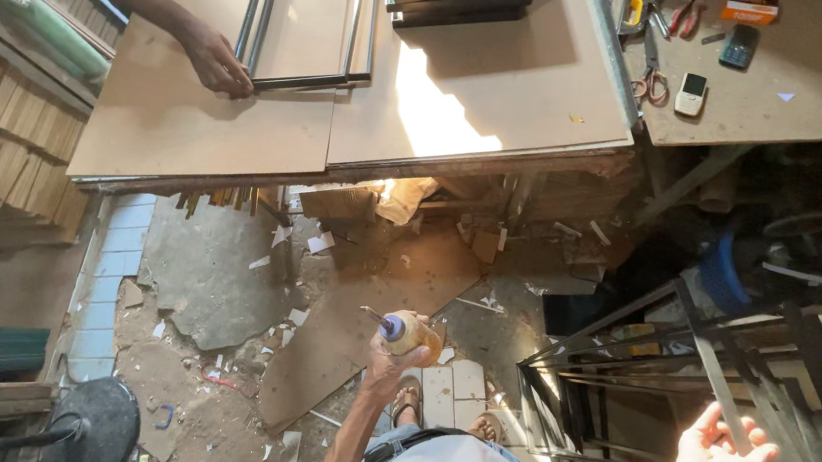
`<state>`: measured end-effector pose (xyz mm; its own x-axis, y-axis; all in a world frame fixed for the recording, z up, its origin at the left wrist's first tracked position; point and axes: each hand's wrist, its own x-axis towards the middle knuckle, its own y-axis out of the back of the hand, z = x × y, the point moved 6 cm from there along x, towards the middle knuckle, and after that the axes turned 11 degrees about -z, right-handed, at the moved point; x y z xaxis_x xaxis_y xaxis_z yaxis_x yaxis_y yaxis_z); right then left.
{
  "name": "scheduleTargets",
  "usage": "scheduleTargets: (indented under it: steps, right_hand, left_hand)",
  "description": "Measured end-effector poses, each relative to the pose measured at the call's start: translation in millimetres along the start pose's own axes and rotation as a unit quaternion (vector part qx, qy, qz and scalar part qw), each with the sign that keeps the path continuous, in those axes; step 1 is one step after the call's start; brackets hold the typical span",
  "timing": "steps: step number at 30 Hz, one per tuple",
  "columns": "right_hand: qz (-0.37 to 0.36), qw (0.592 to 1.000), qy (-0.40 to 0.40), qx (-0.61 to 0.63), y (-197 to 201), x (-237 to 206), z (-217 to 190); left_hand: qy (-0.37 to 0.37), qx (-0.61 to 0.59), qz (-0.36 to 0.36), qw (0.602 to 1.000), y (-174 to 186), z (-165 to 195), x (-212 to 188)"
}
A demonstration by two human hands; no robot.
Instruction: The person applies glue from a bottle to the corners of black rectangular frames and places them on a workbench. The person repeatedly picks up frames, applies glue, and sets them down, occasionally moving to a nearby rack to retrieve more frames.
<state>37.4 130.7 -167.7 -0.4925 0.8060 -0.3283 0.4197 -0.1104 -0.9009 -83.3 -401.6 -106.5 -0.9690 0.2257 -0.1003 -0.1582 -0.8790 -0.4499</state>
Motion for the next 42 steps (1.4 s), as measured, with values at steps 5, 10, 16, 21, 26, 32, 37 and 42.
scheduleTargets:
  steps: [5, 10, 16, 21, 26, 32, 37, 42]
  right_hand:
    - [0.027, 0.998, -0.034, 0.034, 3, -8, 12]
    - [-0.024, 0.993, -0.110, -0.044, 30, -30, -1]
    - [-0.032, 0.992, -0.110, -0.044, 48, -77, -6]
    - [0.016, 0.990, -0.133, -0.054, 42, -100, 5]
    - [0.017, 0.990, -0.121, -0.069, 53, -94, 2]
    - [0.016, 0.980, -0.153, -0.130, 46, -96, 9]
    - [0.011, 0.951, -0.229, -0.207, 31, -119, 28]
    - [0.014, 0.928, -0.316, -0.197, 29, -142, 66]
  left_hand:
    - [-0.007, 0.009, -0.036, 0.999, -13, -1, 8]
    - [-0.010, 0.057, -0.093, 0.994, -36, -11, 6]
    - [0.028, 0.045, -0.157, 0.986, -58, -27, 7]
    - [0.060, 0.087, -0.223, 0.969, -72, -39, 18]
    - [0.040, 0.084, -0.295, 0.951, -95, -52, 21]
    - [0.067, 0.132, -0.318, 0.937, -118, -47, 16]
    - [0.039, 0.203, -0.379, 0.902, -154, -56, 22]
    - [-0.101, 0.380, -0.470, 0.790, -210, -77, 30]
